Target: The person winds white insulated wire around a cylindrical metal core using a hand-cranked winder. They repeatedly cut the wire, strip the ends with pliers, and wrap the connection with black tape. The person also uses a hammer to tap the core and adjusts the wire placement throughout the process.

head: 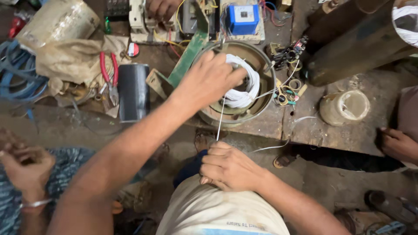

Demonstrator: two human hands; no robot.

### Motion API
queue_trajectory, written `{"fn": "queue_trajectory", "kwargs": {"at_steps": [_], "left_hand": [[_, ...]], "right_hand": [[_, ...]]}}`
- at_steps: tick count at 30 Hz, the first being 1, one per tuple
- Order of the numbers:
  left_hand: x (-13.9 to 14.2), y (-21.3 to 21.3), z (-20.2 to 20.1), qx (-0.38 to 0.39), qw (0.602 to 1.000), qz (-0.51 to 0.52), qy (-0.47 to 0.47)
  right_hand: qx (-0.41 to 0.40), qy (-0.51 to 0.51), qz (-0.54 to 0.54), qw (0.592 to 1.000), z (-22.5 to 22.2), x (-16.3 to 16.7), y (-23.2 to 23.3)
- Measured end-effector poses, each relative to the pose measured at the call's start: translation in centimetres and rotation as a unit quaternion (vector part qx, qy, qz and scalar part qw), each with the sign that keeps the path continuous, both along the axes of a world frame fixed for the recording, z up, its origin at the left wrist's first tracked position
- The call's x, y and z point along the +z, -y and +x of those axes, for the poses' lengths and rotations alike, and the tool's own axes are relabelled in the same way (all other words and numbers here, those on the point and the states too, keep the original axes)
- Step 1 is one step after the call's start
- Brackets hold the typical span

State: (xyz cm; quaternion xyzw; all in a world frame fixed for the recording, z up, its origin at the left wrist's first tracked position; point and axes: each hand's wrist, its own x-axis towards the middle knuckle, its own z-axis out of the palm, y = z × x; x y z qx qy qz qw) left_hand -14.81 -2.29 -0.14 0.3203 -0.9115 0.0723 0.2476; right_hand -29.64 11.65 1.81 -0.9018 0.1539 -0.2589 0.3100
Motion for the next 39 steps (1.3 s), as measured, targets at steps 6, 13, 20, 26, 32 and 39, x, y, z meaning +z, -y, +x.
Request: {"fn": "queue_trajectory", "kwargs": {"at_steps": [6, 13, 20, 26, 32, 39], "left_hand": [[-1.8, 1.0, -4.9, 0.084, 0.995, 0.019, -0.058], [-4.8, 3.9, -8.3, 0.05, 0.994, -0.098, -0.014], [-1.7, -4.4, -6.4, 0.197, 0.977, -0.05, -0.069], [-2.0, -18.2, -4.3, 0.162, 0.787, 0.507, -0.313], [-0.9, -20.3, -3.0, -0.01, 0.339, 0.688, -0.642], [2.5, -20.0, -0.5, 0.081, 0.888, 0.321, -0.319]], "right_hand": [[-0.059, 0.092, 0.06, 0.992, -3.2, -2.8, -3.6], [-0.049, 0.151, 0.249, 0.955, -5.8, -7.4, -5.7], [-0.065, 0.131, 0.245, 0.958, -9.2, -9.8, -6.0], [-0.032, 0.286, 0.393, 0.873, -11.3, -6.5, -9.1], [-0.151, 0.325, 0.407, 0.84, -8.7, -3.8, -8.2], [-0.299, 0.211, 0.596, 0.715, -4.5, -1.5, -2.4]]}}
